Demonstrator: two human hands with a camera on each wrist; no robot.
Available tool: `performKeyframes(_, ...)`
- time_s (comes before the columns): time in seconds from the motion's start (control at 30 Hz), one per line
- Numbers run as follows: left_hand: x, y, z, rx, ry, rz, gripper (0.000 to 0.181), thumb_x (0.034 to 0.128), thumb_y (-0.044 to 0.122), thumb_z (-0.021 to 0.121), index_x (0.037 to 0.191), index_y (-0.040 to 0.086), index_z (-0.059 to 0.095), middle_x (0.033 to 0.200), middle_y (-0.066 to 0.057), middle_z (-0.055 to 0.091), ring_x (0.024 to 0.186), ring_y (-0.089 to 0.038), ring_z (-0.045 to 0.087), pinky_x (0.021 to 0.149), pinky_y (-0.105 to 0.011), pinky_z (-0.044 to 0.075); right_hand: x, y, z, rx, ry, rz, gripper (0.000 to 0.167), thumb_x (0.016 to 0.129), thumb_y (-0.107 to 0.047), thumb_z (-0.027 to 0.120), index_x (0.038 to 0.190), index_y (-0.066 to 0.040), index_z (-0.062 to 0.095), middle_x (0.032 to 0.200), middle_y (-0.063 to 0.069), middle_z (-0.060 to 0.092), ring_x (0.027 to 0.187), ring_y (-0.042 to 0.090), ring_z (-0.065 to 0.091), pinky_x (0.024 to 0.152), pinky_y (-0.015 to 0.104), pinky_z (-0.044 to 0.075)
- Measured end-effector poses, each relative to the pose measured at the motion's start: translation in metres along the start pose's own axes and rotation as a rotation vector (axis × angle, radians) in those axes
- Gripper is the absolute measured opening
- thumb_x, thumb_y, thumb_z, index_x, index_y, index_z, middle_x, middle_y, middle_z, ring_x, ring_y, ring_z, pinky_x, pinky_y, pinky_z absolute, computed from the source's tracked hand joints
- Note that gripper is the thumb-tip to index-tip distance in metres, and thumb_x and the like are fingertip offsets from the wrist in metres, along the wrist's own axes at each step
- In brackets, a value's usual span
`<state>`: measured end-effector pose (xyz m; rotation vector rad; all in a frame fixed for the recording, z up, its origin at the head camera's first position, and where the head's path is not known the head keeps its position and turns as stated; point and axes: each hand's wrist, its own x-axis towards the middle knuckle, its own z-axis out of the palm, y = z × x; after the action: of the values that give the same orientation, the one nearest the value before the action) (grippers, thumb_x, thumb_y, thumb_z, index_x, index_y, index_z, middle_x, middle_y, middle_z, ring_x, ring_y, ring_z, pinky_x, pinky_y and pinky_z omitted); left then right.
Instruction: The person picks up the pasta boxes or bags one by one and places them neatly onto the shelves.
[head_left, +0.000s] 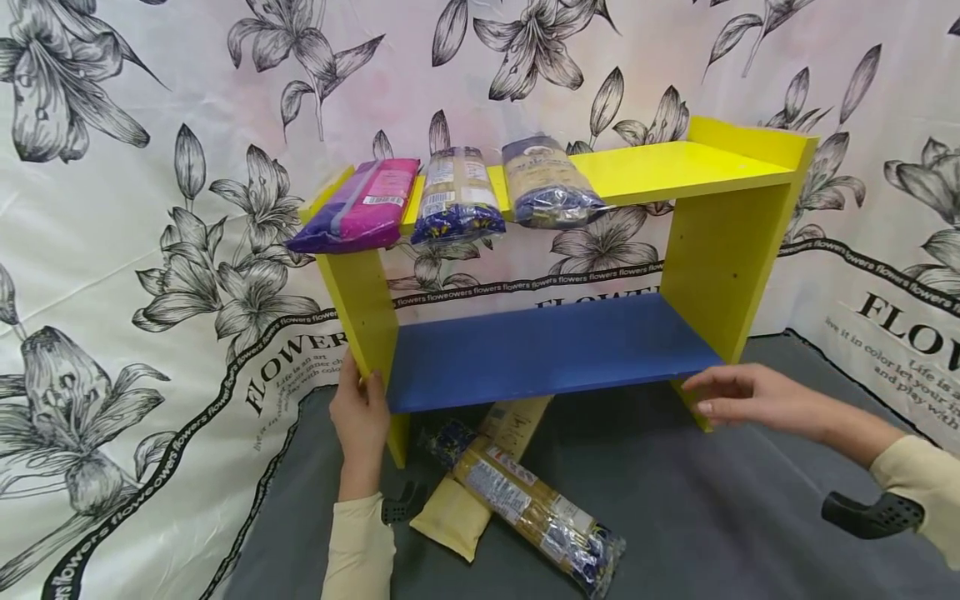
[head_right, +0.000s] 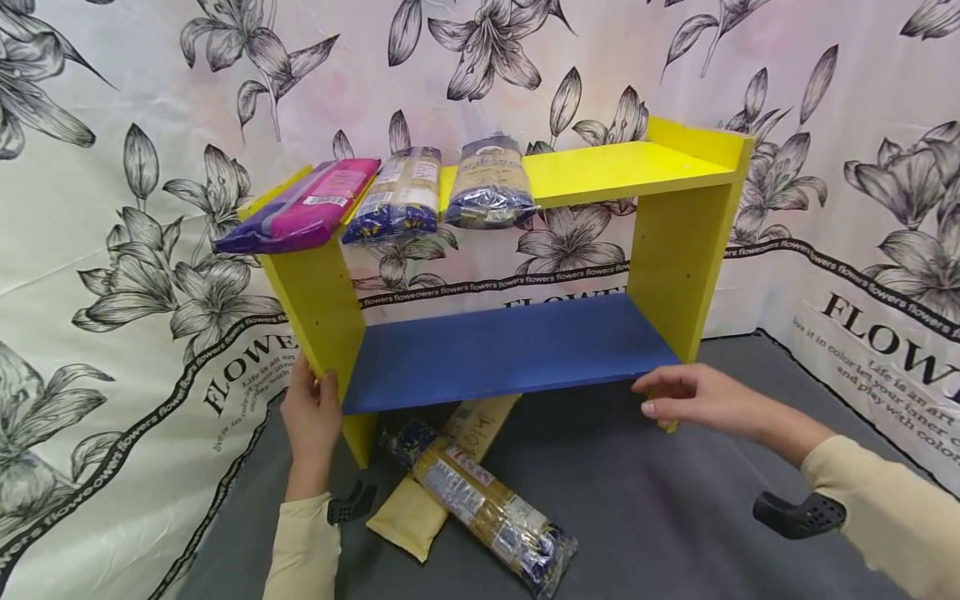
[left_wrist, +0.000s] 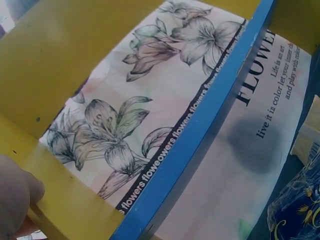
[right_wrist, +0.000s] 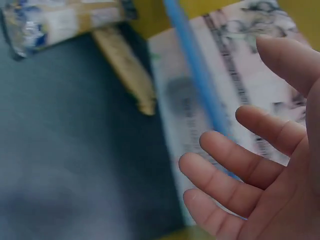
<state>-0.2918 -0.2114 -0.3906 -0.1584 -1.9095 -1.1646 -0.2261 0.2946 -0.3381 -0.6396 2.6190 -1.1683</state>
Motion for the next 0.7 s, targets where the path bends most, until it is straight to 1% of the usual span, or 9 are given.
performKeyframes(0.07, -0.001, 0.001, 0.000, -0.004, -0.001, -0.007, 0.048, 0.1000, 0.003, 0.056, 0.148, 0.008, 0.052, 0.119, -0.033, 0.069, 0.094, -0.050, 0.073, 0.069, -0.062, 0.057, 0.003, 0.013, 0.017, 0.084, -0.055, -0.011, 0.045, 0.105, -0.013, 0.050, 0.140, 0.015, 0.047, 0.110, -0.019, 0.070, 0.093, 0.002, 0.068, 0.076, 0.027, 0.057)
performKeyframes(0.13, -0.001, 0.002, 0.000, -0.007, 0.000, -0.012, 0.048, 0.0999, 0.003, 0.056, 0.147, 0.008, 0.052, 0.120, -0.033, 0.068, 0.095, -0.050, 0.073, 0.069, -0.062, 0.057, 0.008, 0.024, 0.034, 0.163, -0.099, -0.013, 0.047, 0.106, -0.013, 0.049, 0.141, 0.017, 0.043, 0.108, -0.017, 0.070, 0.094, 0.003, 0.067, 0.075, 0.028, 0.057)
performKeyframes(0.23, -0.002, 0.002, -0.001, -0.006, -0.001, -0.026, 0.048, 0.0999, 0.004, 0.057, 0.148, 0.008, 0.052, 0.120, -0.033, 0.068, 0.096, -0.050, 0.073, 0.070, -0.062, 0.057, 0.016, 0.034, 0.060, 0.243, -0.125, -0.010, 0.050, 0.105, -0.014, 0.050, 0.143, 0.017, 0.041, 0.117, 0.010, 0.072, 0.095, 0.006, 0.068, 0.076, 0.032, 0.057)
performKeyframes(0.3, -0.001, 0.002, 0.000, -0.003, -0.005, -0.029, 0.048, 0.0999, 0.004, 0.057, 0.148, 0.008, 0.052, 0.121, -0.033, 0.068, 0.096, -0.050, 0.073, 0.070, -0.063, 0.058, 0.023, 0.039, 0.076, 0.279, -0.140, -0.002, 0.053, 0.104, -0.015, 0.052, 0.145, 0.017, 0.040, 0.125, 0.026, 0.067, 0.099, 0.009, 0.070, 0.078, 0.035, 0.058)
performKeyframes(0.37, 0.000, 0.001, 0.000, 0.002, -0.011, -0.031, 0.048, 0.1001, 0.004, 0.057, 0.148, 0.008, 0.052, 0.121, -0.032, 0.068, 0.095, -0.049, 0.073, 0.071, -0.062, 0.058, 0.030, 0.041, 0.091, 0.300, -0.147, 0.006, 0.055, 0.103, -0.017, 0.054, 0.146, 0.015, 0.040, 0.133, 0.040, 0.058, 0.103, 0.014, 0.071, 0.079, 0.039, 0.059)
performKeyframes(0.47, 0.000, 0.001, 0.001, 0.004, -0.015, -0.037, 0.048, 0.1003, 0.004, 0.056, 0.148, 0.009, 0.052, 0.121, -0.032, 0.068, 0.096, -0.049, 0.073, 0.071, -0.062, 0.058, 0.043, 0.040, 0.111, 0.334, -0.167, 0.005, 0.056, 0.103, -0.018, 0.056, 0.147, 0.012, 0.041, 0.136, 0.039, 0.056, 0.110, 0.024, 0.071, 0.081, 0.041, 0.059)
performKeyframes(0.57, 0.000, 0.002, 0.000, 0.000, -0.010, -0.046, 0.049, 0.1003, 0.004, 0.057, 0.149, 0.009, 0.052, 0.121, -0.032, 0.068, 0.095, -0.049, 0.073, 0.069, -0.062, 0.057, 0.056, 0.036, 0.130, 0.372, -0.193, -0.020, 0.056, 0.102, -0.018, 0.058, 0.148, 0.010, 0.043, 0.139, 0.039, 0.054, 0.116, 0.030, 0.067, 0.082, 0.041, 0.059)
performKeyframes(0.63, 0.000, 0.002, 0.000, -0.007, -0.008, -0.049, 0.049, 0.1003, 0.004, 0.057, 0.149, 0.008, 0.051, 0.122, -0.033, 0.068, 0.095, -0.049, 0.073, 0.069, -0.062, 0.057, 0.064, 0.031, 0.141, 0.396, -0.207, -0.041, 0.056, 0.102, -0.018, 0.058, 0.148, 0.011, 0.042, 0.140, 0.039, 0.053, 0.116, 0.028, 0.067, 0.080, 0.039, 0.058)
performKeyframes(0.7, 0.000, 0.001, 0.000, -0.009, -0.010, -0.047, 0.049, 0.1005, 0.004, 0.057, 0.149, 0.008, 0.051, 0.122, -0.033, 0.068, 0.095, -0.049, 0.073, 0.069, -0.062, 0.058, 0.071, 0.027, 0.151, 0.409, -0.216, -0.071, 0.056, 0.102, -0.016, 0.057, 0.149, 0.011, 0.041, 0.140, 0.041, 0.051, 0.112, 0.022, 0.067, 0.077, 0.037, 0.057)
